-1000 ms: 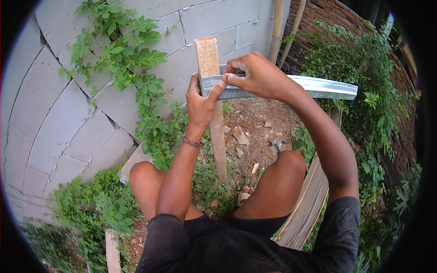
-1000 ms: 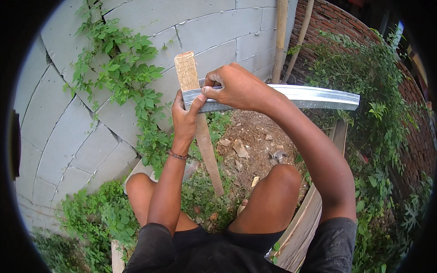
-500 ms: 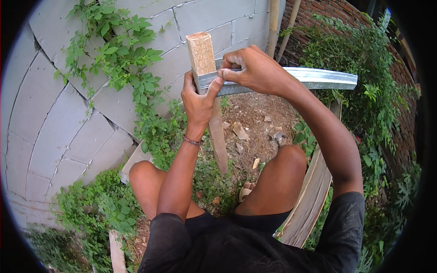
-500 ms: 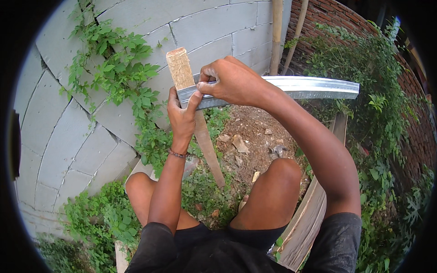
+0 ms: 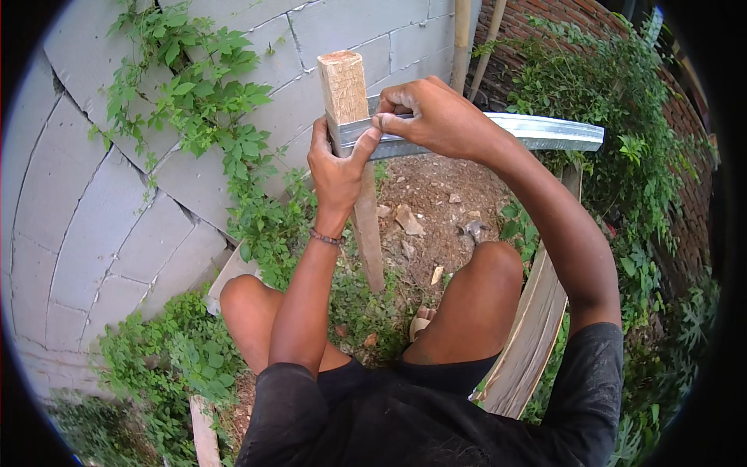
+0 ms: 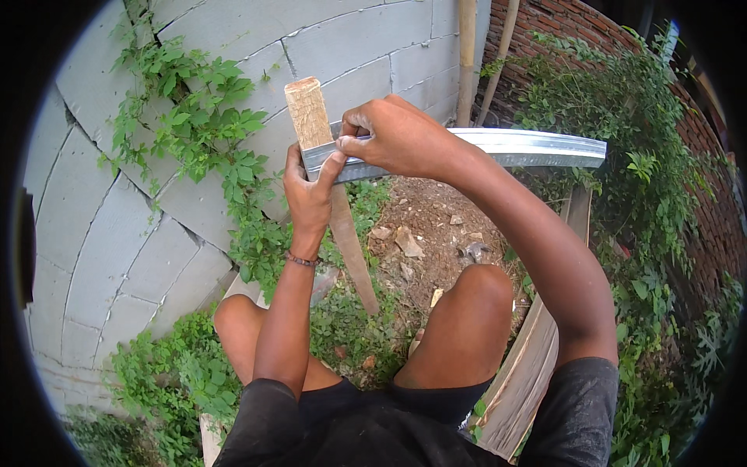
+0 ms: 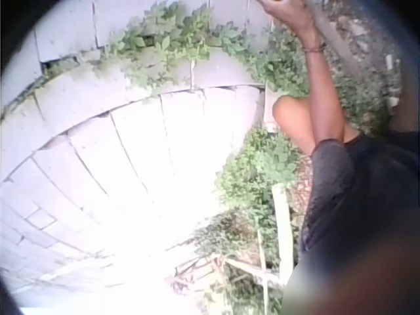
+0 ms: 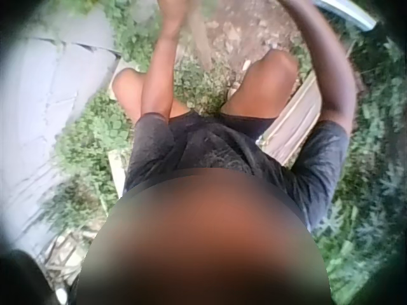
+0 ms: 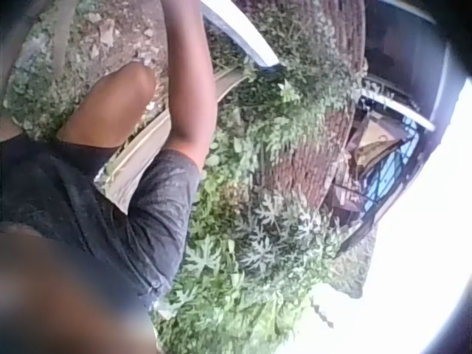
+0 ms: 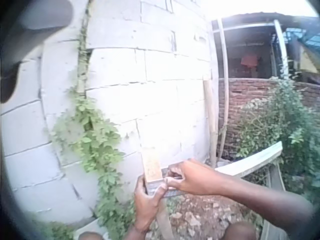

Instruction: The recorder measures, marks, and fits metal structural brackets to a wooden post using a hammer.

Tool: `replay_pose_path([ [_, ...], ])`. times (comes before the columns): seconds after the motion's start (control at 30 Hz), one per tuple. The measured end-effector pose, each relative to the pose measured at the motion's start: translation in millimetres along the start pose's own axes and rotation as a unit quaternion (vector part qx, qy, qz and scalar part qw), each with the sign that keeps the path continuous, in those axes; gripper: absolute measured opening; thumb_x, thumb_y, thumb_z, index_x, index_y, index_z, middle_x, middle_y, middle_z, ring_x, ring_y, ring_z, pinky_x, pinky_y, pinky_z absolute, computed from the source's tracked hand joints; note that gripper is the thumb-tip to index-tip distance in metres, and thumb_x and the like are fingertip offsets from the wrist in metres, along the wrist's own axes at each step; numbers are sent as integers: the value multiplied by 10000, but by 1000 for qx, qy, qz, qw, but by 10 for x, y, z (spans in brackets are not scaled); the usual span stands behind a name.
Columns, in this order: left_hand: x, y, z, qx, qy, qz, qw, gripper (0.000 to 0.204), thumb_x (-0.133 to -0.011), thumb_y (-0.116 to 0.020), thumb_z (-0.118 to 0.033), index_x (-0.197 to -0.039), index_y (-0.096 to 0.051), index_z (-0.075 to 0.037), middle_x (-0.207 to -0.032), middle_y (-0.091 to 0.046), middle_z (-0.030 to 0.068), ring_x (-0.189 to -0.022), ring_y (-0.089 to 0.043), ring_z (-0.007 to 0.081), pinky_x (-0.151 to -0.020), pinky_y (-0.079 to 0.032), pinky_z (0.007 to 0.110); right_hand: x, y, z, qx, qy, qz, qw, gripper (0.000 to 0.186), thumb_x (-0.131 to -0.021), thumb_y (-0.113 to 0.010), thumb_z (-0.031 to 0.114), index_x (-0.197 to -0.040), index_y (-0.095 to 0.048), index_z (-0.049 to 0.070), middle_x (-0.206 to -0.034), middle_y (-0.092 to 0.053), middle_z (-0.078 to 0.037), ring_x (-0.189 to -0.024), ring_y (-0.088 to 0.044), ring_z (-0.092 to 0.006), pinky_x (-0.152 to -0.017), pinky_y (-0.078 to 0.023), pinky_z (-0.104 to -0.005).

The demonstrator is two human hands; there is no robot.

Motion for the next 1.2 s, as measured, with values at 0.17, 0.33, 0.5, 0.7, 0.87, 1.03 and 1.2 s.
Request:
replay_pose_path([
  [0.17,-35,-32,103,59,32,-2,998,565,-824,-829,-374,-1120,-590,43,-999,-666,94,-905,-631,160,-814,-519,308,34,22,-146,43,71,-13,996,321,-951,-664,269,-995,-682,-48,-796,-682,-233,-714,-652,-383,-679,-498,-445],
  [0.33,-71,-28,210,86,63,38,994,792,-790,-865,-415,-1293,-470,52,-1153,-617,132,-1040,-613,184,-881,-525,319,4,-4,-44,91,0,30,995,350,-943,-664,314,-1079,-710,-5,-873,-709,-250,-828,-698,-392,-765,-535,-479],
  [0.5,-89,-99,189,122,71,92,986,1343,-682,-933,-441,-1575,-15,-37,-1456,-409,230,-1257,-543,288,-1025,-504,357,-9,36,-106,108,10,-29,994,354,-939,-671,361,-1038,-734,28,-725,-695,-196,-681,-685,-367,-699,-530,-475],
  [0.7,-116,-20,382,101,59,82,990,1581,-639,-968,-322,-1525,325,-115,-1611,-121,288,-1384,-426,385,-1131,-418,413,-35,106,-233,45,21,-77,996,361,-951,-664,360,-1028,-736,14,-709,-684,-195,-637,-673,-315,-664,-519,-449],
  [0.87,139,-306,603,86,144,165,972,1507,-681,-936,-201,-1540,297,-90,-1491,-397,259,-1299,-518,328,-1092,-438,406,-6,569,5,-21,67,-189,980,396,-963,-665,366,-961,-714,-27,-733,-689,-174,-634,-638,-242,-646,-498,-405],
  [1.03,331,-393,946,89,207,232,946,932,-719,-906,-208,-1416,-314,-27,-1288,-548,141,-1197,-568,240,-1053,-456,381,81,1072,10,-20,63,-250,966,384,-996,-625,357,-944,-653,-22,-707,-633,-147,-654,-599,-200,-641,-473,-404],
  [1.2,320,-516,611,146,200,275,929,841,-721,-912,-220,-1344,-376,-39,-1230,-542,98,-1201,-548,208,-1060,-431,357,99,1161,-530,52,15,-176,983,450,-1009,-589,414,-1037,-671,-27,-840,-680,-213,-771,-654,-288,-746,-505,-442],
])
Point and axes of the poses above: each hand's wrist, its own x-axis away from the middle knuckle, its own y-axis out of the back of the hand, z = x × y, the point moved 9 cm from there along -x, towards the middle knuckle
